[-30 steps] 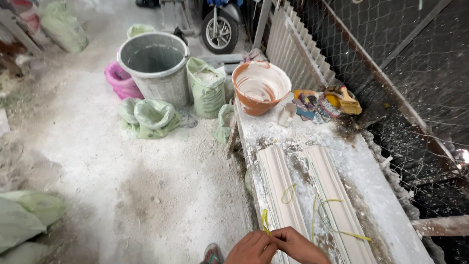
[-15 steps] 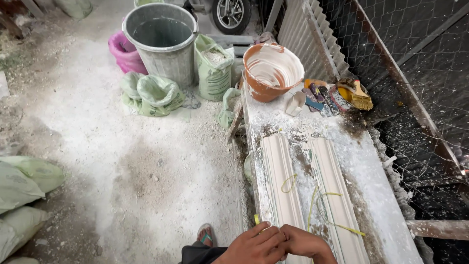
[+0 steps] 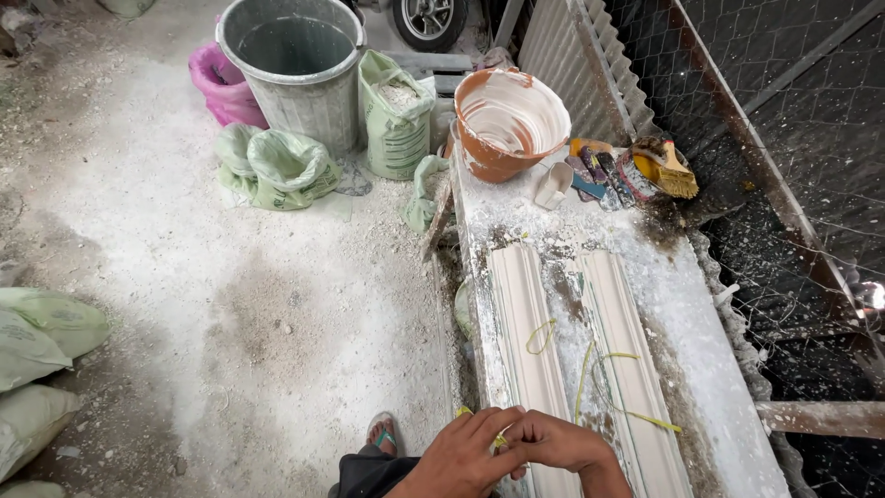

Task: Tying yellow plastic strips around decorative plaster moldings in a workshop.

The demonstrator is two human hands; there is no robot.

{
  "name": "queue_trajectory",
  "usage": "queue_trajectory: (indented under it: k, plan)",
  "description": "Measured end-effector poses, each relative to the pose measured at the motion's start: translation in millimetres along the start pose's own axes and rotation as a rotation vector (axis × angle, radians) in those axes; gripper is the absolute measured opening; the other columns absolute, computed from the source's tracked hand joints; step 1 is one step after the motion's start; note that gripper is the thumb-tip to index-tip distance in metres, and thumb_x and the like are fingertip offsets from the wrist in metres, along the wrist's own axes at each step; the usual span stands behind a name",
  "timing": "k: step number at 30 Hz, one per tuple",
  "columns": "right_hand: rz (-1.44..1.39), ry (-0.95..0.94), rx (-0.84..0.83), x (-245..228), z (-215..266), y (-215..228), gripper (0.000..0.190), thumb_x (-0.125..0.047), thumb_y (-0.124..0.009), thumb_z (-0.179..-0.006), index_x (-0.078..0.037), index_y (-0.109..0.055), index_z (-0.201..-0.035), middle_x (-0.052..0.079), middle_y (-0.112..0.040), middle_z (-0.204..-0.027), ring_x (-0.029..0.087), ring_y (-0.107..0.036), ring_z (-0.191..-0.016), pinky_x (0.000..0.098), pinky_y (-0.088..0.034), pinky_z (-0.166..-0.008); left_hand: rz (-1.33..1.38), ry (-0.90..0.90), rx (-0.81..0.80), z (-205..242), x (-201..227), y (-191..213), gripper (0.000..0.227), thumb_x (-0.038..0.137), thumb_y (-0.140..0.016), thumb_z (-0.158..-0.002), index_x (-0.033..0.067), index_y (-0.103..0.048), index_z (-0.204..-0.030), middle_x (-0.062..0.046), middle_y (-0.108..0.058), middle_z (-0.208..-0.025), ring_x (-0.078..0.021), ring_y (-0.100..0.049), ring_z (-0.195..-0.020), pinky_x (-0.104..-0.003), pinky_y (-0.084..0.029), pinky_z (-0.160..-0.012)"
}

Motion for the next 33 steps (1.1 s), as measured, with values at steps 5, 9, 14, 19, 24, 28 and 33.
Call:
queue_trajectory:
  k: [5,9,14,19,24,28,33]
  plan:
    - [0.026,0.05,0.009,5.3,-1.9,6.8,0.021,-0.016,-0.068,-0.1,0.003,-0.074,-0.093,0.005,-0.072,-0.081,0.011,-0.067,-0.076,0.0284,-0.055,-0.075,0.024,0.069,-0.054,1.7,-7.5,1.3,0.025,0.01,-0.069,-0.089,0.0166,-0.068,-0.113,-0.018,-0.056,-0.145,-0.034,-0.067,-0.115,-0.044,-0.057,-0.078]
    - [0.044,0.143,0.169,-2.4,-10.3,6.0,0.018,-0.015,-0.066,-0.096,0.001,-0.074,-0.093,0.004,-0.072,-0.081,0.01,-0.064,-0.074,0.0283,-0.054,-0.071,-0.014,0.208,-0.044,2.6,-17.1,-0.6,0.028,0.007,-0.07,-0.087,0.0171,-0.071,-0.113,-0.014,-0.063,-0.138,-0.0313,-0.072,-0.086,-0.043,-0.061,-0.068]
    - [0.121,0.24,0.503,-1.7,-32.2,-7.9,0.016,-0.015,-0.068,-0.096,-0.001,-0.074,-0.092,0.002,-0.068,-0.077,0.009,-0.056,-0.07,0.0287,-0.046,-0.064,0.209,0.451,0.169,-0.9,-24.6,-5.7,0.014,0.003,-0.068,-0.09,0.0122,-0.071,-0.1,-0.009,-0.07,-0.112,-0.0292,-0.075,-0.078,-0.038,-0.059,-0.064]
    - [0.437,0.343,0.916,-51.3,-34.1,-48.3,0.012,-0.014,-0.069,-0.088,-0.002,-0.069,-0.087,0.004,-0.068,-0.075,0.013,-0.06,-0.068,0.0308,-0.048,-0.06,0.349,0.537,0.41,-5.5,-37.6,-14.6,0.004,0.003,-0.067,-0.099,0.0013,-0.069,-0.096,-0.011,-0.068,-0.093,-0.0212,-0.065,-0.065,-0.032,-0.052,-0.057]
    - [0.742,0.664,1.266,-64.9,-29.2,-67.3,0.005,-0.009,-0.064,-0.089,-0.004,-0.065,-0.089,0.009,-0.064,-0.084,0.021,-0.064,-0.071,0.0342,-0.052,-0.065,1.059,1.084,0.266,-2.3,-58.1,-32.7,0.022,0.021,-0.055,-0.106,0.0015,-0.061,-0.099,-0.006,-0.062,-0.072,-0.0088,-0.058,-0.055,-0.026,-0.047,-0.051]
    - [0.742,0.792,1.252,-58.2,-27.7,-63.1,0.008,-0.007,-0.062,-0.094,-0.004,-0.065,-0.1,0.011,-0.064,-0.094,0.021,-0.065,-0.08,0.0347,-0.054,-0.071,1.256,1.084,0.179,-18.7,-55.6,-14.2,0.024,0.025,-0.054,-0.107,0.0029,-0.058,-0.1,-0.004,-0.062,-0.073,-0.0097,-0.055,-0.052,-0.025,-0.04,-0.047]
    - [0.313,1.075,1.084,-35.5,-32.0,-53.4,0.02,-0.002,-0.062,-0.101,-0.004,-0.053,-0.118,0.013,-0.057,-0.111,0.02,-0.06,-0.096,0.0328,-0.052,-0.084,1.18,0.911,0.094,-30.5,-47.4,1.5,0.021,0.026,-0.059,-0.106,0.0047,-0.059,-0.105,-0.005,-0.06,-0.068,-0.0083,-0.058,-0.057,-0.022,-0.042,-0.052]
Point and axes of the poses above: each hand's wrist, its own z-axis away from the middle knuckle, its own y-axis out of the back of the hand, x = y × z, the point moved 2 cm from there along -z, towards the middle knuckle
